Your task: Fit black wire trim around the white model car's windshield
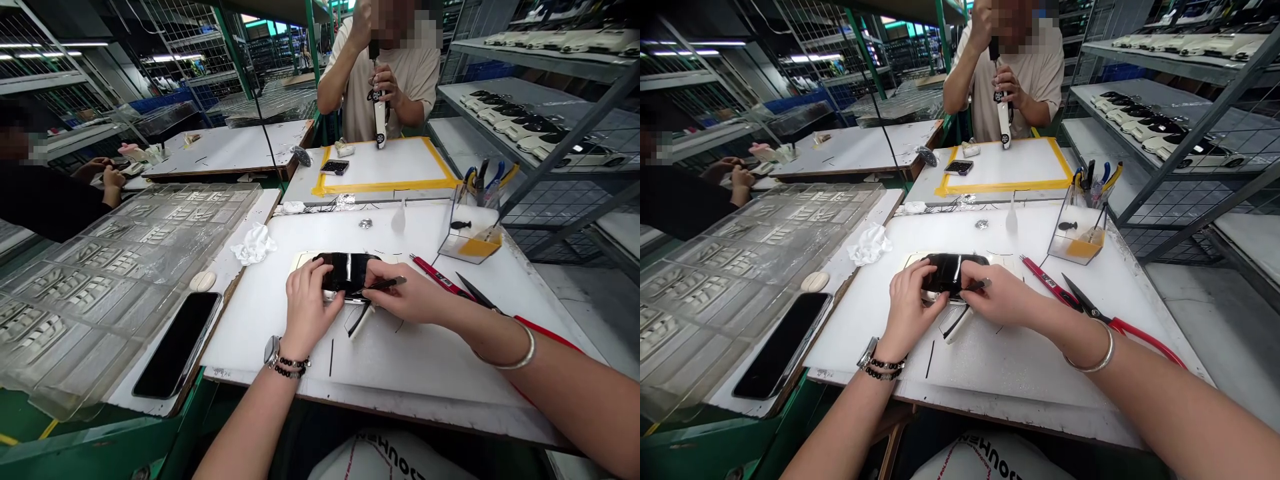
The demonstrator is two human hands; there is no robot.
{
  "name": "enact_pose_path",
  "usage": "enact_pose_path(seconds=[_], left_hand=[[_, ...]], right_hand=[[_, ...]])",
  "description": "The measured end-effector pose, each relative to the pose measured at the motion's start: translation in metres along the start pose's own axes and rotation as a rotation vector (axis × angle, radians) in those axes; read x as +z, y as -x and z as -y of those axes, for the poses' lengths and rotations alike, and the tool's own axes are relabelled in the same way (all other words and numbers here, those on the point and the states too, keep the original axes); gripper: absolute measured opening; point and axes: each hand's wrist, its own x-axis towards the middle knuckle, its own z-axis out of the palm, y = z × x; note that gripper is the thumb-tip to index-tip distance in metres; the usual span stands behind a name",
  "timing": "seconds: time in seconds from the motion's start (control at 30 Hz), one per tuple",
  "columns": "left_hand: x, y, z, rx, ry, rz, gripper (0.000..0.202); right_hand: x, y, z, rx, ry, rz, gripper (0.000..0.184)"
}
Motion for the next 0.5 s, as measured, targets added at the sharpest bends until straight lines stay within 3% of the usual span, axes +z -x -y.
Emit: enact_pose_path(seconds=[0.33, 0.5], left_hand=[[0.000, -0.001, -0.001, 0.002, -0.006, -0.003, 0.041], [0.000, 0.000, 0.001, 0.001, -0.016, 0.012, 0.041]], right_hand=[[0.004, 0.001, 0.002, 0.040, 0.049, -0.003, 0.010], [0.012, -0.002, 0.006, 0.122, 0.046, -0.093, 0.011]])
